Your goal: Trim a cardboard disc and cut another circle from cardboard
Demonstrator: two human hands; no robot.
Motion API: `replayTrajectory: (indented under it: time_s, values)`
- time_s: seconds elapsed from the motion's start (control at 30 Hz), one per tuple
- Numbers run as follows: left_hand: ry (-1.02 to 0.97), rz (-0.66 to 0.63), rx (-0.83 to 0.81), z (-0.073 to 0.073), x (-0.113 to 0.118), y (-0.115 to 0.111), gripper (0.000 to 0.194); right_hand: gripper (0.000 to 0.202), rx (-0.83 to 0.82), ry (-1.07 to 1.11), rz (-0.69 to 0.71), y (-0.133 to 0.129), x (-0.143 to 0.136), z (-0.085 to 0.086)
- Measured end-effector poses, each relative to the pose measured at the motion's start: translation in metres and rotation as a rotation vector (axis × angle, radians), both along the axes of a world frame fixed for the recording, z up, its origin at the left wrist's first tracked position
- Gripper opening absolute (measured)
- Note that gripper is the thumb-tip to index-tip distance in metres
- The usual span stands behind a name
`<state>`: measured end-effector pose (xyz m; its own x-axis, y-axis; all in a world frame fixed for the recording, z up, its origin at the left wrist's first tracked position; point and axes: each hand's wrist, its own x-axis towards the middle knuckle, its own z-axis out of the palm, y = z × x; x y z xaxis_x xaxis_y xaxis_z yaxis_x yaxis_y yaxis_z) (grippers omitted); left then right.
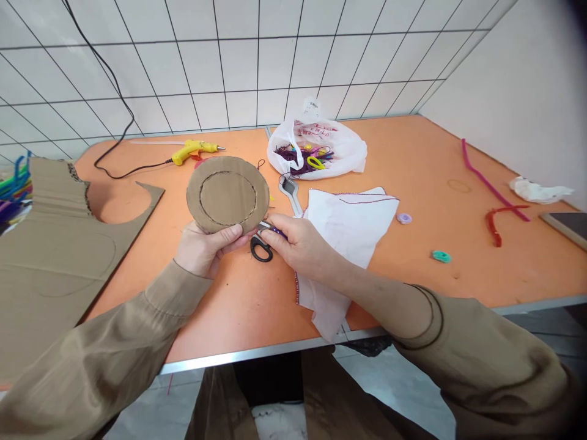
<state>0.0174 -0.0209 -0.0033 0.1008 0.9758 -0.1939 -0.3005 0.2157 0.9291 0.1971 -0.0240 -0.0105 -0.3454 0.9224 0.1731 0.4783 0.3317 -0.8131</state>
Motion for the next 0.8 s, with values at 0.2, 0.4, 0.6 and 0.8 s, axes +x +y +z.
replayTrajectory:
  time_s: [0.2,0.4,0.6,0.8]
  values:
    - [-0.069,-0.062,-0.024,-0.003,-0.003,0.005,0.022,0.012,-0.027,0.007,-0.003,0.000,0.003,0.006]
    - [-0.070,-0.015,0.008,-0.004,-0.012,0.011,0.019,0.010,-0.076,0.013,-0.080,-0.001,0.003,0.009]
    - [-0.213,0.055,-0.013,0.003,-0.021,0.019,0.013,0.019,-0.094,0.143,-0.115,0.001,0.003,0.004]
    - [-0.289,-0.123,-0.168,-0.001,-0.019,0.018,0.017,0.022,-0.124,0.461,-0.169,0.000,0.004,0.008]
